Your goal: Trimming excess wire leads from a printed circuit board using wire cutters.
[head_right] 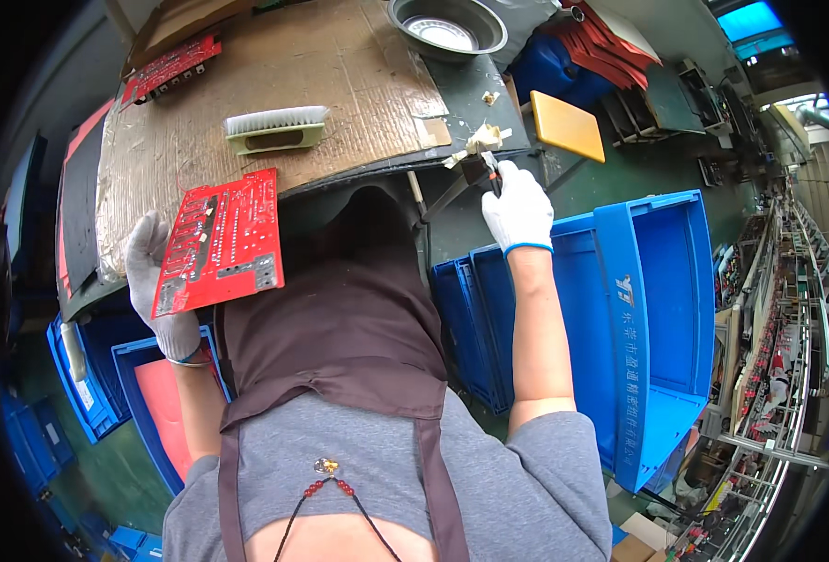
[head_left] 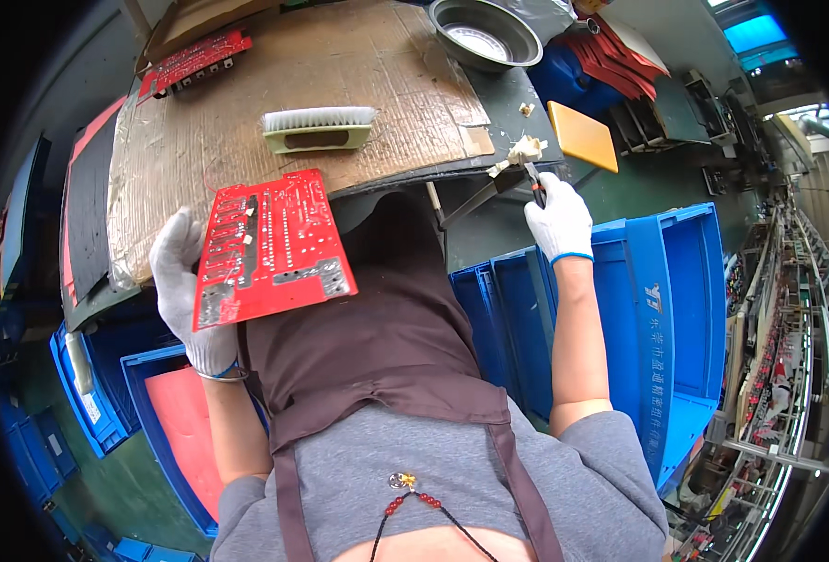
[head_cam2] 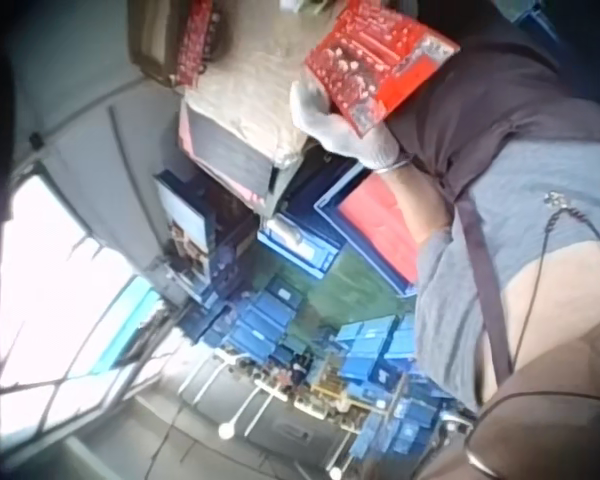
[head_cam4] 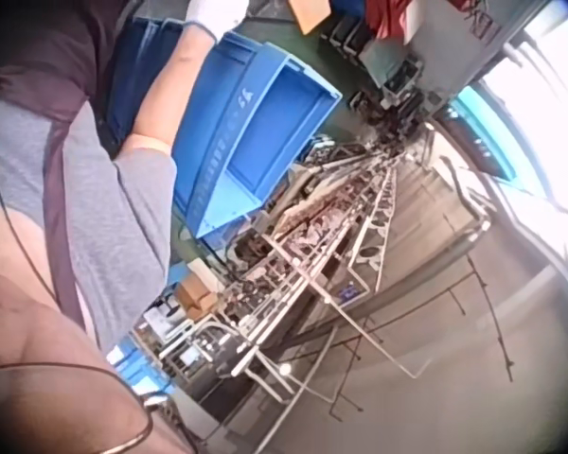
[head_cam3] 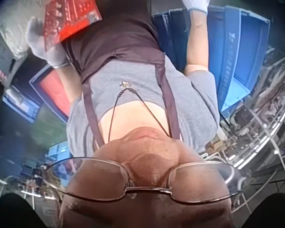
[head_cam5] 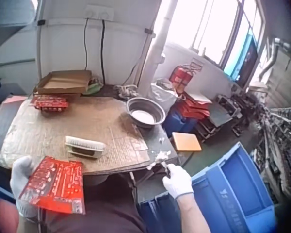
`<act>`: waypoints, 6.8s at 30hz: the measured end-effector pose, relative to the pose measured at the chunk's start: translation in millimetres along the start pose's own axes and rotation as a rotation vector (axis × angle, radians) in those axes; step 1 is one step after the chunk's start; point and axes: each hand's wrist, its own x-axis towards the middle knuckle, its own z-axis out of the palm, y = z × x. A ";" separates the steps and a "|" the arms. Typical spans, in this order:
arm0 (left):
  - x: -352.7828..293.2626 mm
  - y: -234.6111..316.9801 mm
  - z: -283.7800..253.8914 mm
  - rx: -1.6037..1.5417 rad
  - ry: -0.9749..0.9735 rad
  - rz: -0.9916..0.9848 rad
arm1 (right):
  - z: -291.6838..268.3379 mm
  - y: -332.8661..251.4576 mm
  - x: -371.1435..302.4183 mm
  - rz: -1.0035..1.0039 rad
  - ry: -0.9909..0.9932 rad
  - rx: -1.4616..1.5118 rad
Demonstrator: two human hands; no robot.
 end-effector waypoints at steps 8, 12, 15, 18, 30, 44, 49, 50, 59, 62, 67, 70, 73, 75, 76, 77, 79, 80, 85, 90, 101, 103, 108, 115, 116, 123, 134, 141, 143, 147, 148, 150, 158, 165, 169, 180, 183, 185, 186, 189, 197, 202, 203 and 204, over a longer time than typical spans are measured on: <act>-34.8 -12.0 -21.8 -0.497 0.171 -0.476 | -1.2 -23.5 -22.4 -0.112 -0.034 0.021; -35.6 23.4 -26.5 -0.854 0.172 -0.576 | -6.3 -55.8 -33.4 -0.253 -0.040 0.220; -26.1 11.8 -26.3 -0.719 0.175 -0.643 | -29.9 -82.2 -39.4 -0.279 -0.137 0.346; -4.7 31.4 -18.3 -0.843 0.064 -0.691 | -43.9 -119.8 -43.9 -0.333 -0.252 0.534; 51.6 -16.7 -31.4 -0.737 -0.216 -0.505 | -33.9 -251.7 -10.7 -0.970 -0.073 0.293; 41.7 -13.8 -28.9 -0.732 -0.209 -0.498 | -27.6 -271.0 -18.6 -0.949 -0.019 0.074; 43.1 -13.0 -28.2 -0.755 -0.213 -0.515 | -28.1 -271.7 -19.1 -0.958 0.026 0.033; 43.1 -12.8 -28.4 -0.752 -0.215 -0.513 | -28.5 -271.5 -18.2 -0.966 0.042 0.053; 42.8 -10.9 -29.3 -0.752 -0.218 -0.516 | -26.8 -274.4 5.2 -1.128 0.103 0.026; 43.5 -10.3 -29.8 -0.747 -0.228 -0.508 | -28.0 -277.6 18.4 -1.188 0.108 -0.039; 44.7 -10.9 -28.4 -0.743 -0.220 -0.511 | -26.5 -282.2 34.5 -1.332 0.199 -0.027; 43.9 -12.6 -29.1 -0.747 -0.224 -0.512 | -30.5 -285.2 44.4 -1.401 0.218 -0.052; 43.9 -14.4 -29.6 -0.748 -0.234 -0.504 | -33.0 -287.3 50.0 -1.429 0.177 -0.041; 44.1 -15.3 -29.3 -0.749 -0.238 -0.499 | -31.1 -284.7 48.8 -1.412 0.175 -0.028; 44.3 -15.4 -29.0 -0.742 -0.238 -0.495 | -30.3 -283.4 48.0 -1.394 0.174 -0.014; 44.4 -15.4 -28.7 -0.736 -0.238 -0.491 | -30.0 -282.8 47.7 -1.396 0.173 -0.015; 44.4 -15.2 -29.0 -0.732 -0.236 -0.488 | -28.9 -282.1 46.5 -1.378 0.175 -0.017; 44.3 -15.0 -29.1 -0.727 -0.235 -0.483 | -29.0 -282.8 46.4 -1.379 0.173 -0.018; 44.6 -12.3 -29.6 -0.733 -0.233 -0.500 | -36.1 -289.0 51.9 -1.439 0.197 -0.089; 44.0 -15.1 -29.4 -0.710 -0.214 -0.479 | -34.9 -290.6 64.9 -1.525 0.141 -0.069; 45.4 -7.6 -30.2 -0.687 -0.250 -0.502 | -20.7 -283.2 69.6 -1.578 0.226 0.036; 45.3 -8.4 -30.4 -0.697 -0.254 -0.500 | -21.4 -283.3 67.2 -1.551 0.233 0.048; 45.3 -10.0 -29.7 -0.696 -0.252 -0.481 | -26.8 -289.6 61.7 -1.526 0.204 0.000; 46.6 -11.7 -31.0 -0.687 -0.261 -0.478 | -17.4 -289.8 70.9 -1.565 0.198 0.048; 46.8 -10.7 -31.3 -0.682 -0.265 -0.483 | -13.4 -288.5 73.1 -1.566 0.199 0.050; 45.3 -13.9 -31.6 -0.714 -0.260 -0.496 | 4.4 -276.0 77.9 -1.537 0.307 0.341; 40.2 -20.4 -31.9 -0.908 -0.187 -0.592 | 9.8 -111.1 4.7 -0.436 0.319 0.566; 53.3 -4.1 -21.9 -0.903 -0.218 -0.632 | 11.1 5.4 -17.8 -0.015 0.183 0.368; 50.9 -4.4 -23.7 -0.911 -0.213 -0.635 | 10.2 6.6 -9.1 0.059 0.123 0.350; 51.7 -13.4 -27.1 -0.869 -0.194 -0.632 | 12.7 -1.2 12.3 0.058 0.096 -0.041; 51.2 -16.7 -22.6 -0.879 -0.197 -0.645 | 9.8 0.3 11.4 0.033 0.117 -0.149; 50.8 -16.5 -22.7 -0.886 -0.215 -0.637 | -7.8 -10.8 13.0 0.084 0.035 -0.375; 47.0 -10.9 -30.5 -0.789 -0.221 -0.599 | -30.2 -31.0 28.6 -0.034 0.187 -0.290; 45.9 -8.0 -25.4 -0.812 -0.184 -0.614 | -31.6 -164.6 -13.9 -0.179 -0.636 0.946; 45.5 -19.1 -26.8 -0.770 -0.153 -0.605 | 14.6 -194.9 -59.4 0.293 -1.413 2.042; 36.8 0.1 -20.8 -0.834 -0.109 -0.631 | -7.7 -204.5 -79.2 -0.443 -0.370 0.809; 25.3 15.7 -16.5 -0.752 -0.036 -0.597 | -14.9 -210.9 -79.2 -0.424 -0.392 0.670; 18.0 22.0 -15.2 -0.732 -0.012 -0.593 | -7.4 -210.7 -82.6 -0.469 -0.297 0.637; 14.8 22.8 -14.5 -0.672 -0.011 -0.548 | -9.5 -212.2 -82.3 -0.525 -0.217 0.584; 9.0 29.2 -13.5 -0.580 -0.014 -0.490 | -15.2 -219.4 -80.8 -0.577 -0.134 0.517; 2.4 42.3 -8.9 -0.540 0.007 -0.452 | -17.8 -224.6 -80.6 -0.576 -0.171 0.448; 0.3 41.2 -9.0 -0.498 -0.002 -0.402 | -13.7 -224.3 -84.4 -0.565 -0.132 0.473; 0.5 41.0 -9.0 -0.474 -0.015 -0.376 | -12.9 -224.7 -84.8 -0.558 -0.124 0.480; 0.3 41.2 -8.6 -0.473 -0.017 -0.377 | -12.3 -225.5 -85.6 -0.557 -0.124 0.480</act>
